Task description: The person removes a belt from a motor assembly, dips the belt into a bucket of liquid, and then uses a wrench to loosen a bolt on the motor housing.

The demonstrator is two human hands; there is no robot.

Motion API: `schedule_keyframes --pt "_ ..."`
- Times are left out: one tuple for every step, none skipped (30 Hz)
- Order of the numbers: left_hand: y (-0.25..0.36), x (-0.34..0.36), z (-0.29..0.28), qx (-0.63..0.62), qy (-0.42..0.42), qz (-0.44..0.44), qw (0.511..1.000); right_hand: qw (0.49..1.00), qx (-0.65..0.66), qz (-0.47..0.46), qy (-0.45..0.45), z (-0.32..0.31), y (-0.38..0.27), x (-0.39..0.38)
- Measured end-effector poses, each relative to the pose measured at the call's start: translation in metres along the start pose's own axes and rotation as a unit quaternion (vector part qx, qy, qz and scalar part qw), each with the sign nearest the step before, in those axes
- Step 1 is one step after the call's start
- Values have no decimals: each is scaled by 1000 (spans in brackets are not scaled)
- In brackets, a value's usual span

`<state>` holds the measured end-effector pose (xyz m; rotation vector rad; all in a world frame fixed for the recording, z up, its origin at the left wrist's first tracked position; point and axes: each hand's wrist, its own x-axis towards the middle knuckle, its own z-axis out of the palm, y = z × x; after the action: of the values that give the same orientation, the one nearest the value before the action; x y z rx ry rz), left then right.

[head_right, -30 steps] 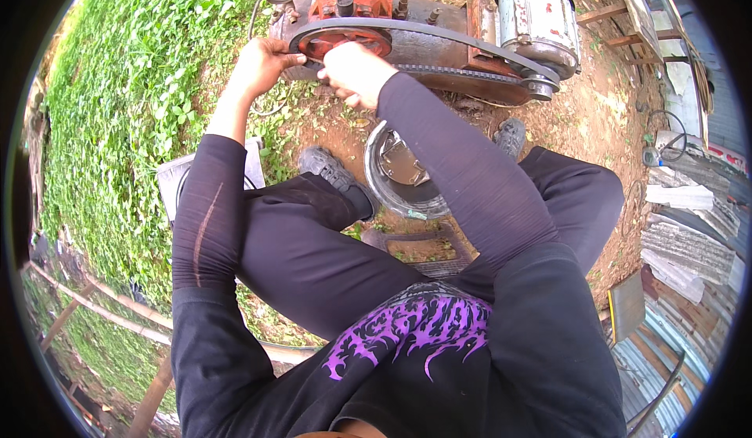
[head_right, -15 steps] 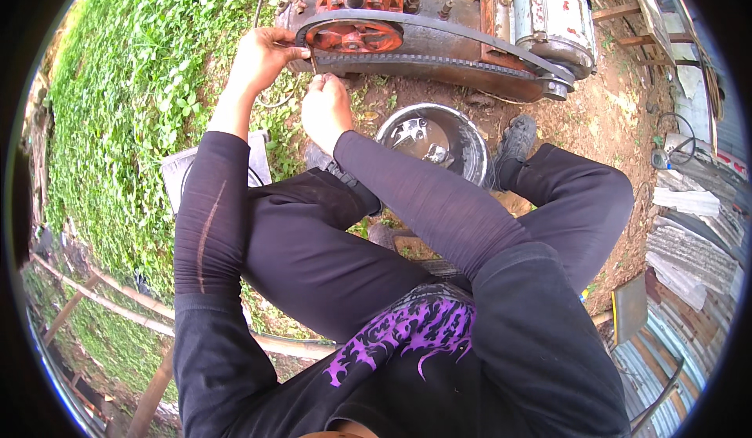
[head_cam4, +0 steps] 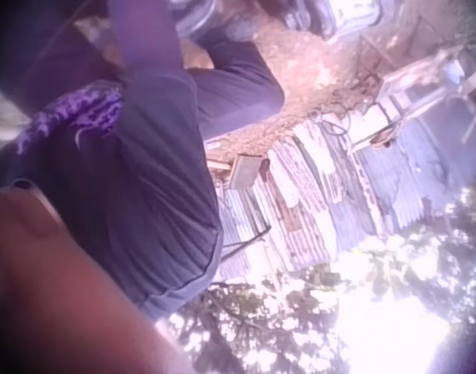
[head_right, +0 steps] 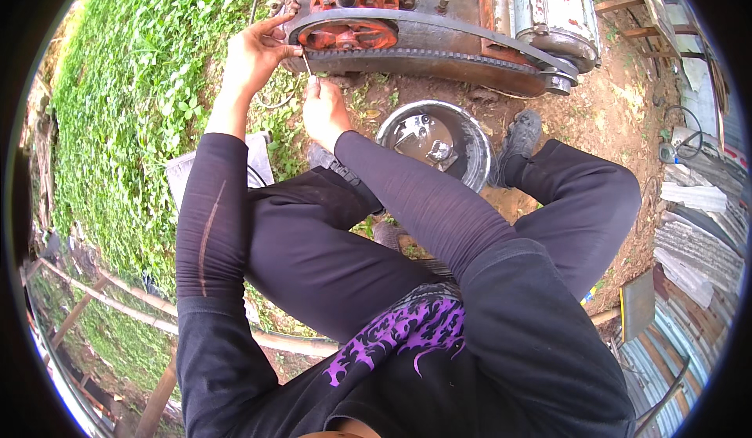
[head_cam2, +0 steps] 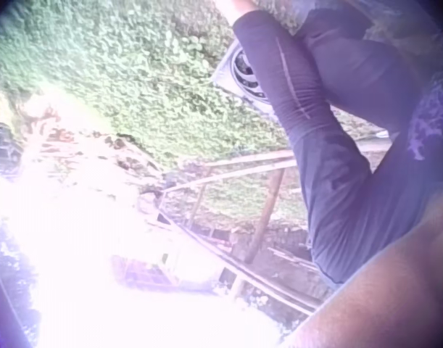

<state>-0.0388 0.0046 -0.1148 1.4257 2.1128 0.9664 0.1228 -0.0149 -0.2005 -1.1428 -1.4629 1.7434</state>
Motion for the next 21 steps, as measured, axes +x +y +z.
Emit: schedule_keyframes --pt "0 0 0 0 3 8 1000 999 36 22 -9 2 6 2" --pt "0 0 0 0 6 16 1000 996 73 44 -19 4 12 5" --pt "1 0 -1 -4 1 6 1000 989 127 76 -16 5 23 10" --pt "3 0 -1 -11 -4 0 1000 987 144 71 -29 5 32 15" --pt "5 1 0 -18 -10 -7 1000 984 160 66 -42 6 42 20" --pt "1 0 -1 -28 -6 -11 1000 980 178 64 -62 13 38 20" --pt "-3 -2 -2 -39 -3 -14 999 969 214 111 -58 23 35 17" --pt "-8 -3 -4 -49 0 -18 999 975 203 81 -46 30 32 17" --pt "-7 -2 -4 -78 2 -18 997 980 192 51 -30 35 37 19" --pt "-9 -1 -5 -78 -10 -22 997 983 180 21 -15 39 42 21" --pt "-12 1 -5 -77 -22 -25 996 983 182 0 -23 40 47 25" --pt "-12 2 -6 -78 -32 -29 996 981 194 7 -21 41 50 26" --pt "-11 3 -6 -77 -41 -26 996 978 206 13 -20 43 53 27" --pt "-11 4 -7 -64 -48 -34 996 976 217 19 -17 45 55 29" --pt "-3 3 -11 -50 -54 -41 996 971 235 35 -18 46 54 29" --pt "3 4 -12 -37 -60 -48 996 966 253 49 -19 47 52 29" --pt "1 5 -10 -58 -58 -51 995 960 271 63 -19 47 51 28" --pt "-5 4 -10 -75 -52 -55 994 954 284 98 -17 50 44 25" --pt "-8 3 -11 -95 -48 -60 993 946 295 134 -15 51 32 20" --pt "-11 3 -12 -107 -51 -59 991 937 306 169 -11 53 21 14" --pt "-10 4 -13 -121 -55 -55 990 950 263 166 23 55 9 7"
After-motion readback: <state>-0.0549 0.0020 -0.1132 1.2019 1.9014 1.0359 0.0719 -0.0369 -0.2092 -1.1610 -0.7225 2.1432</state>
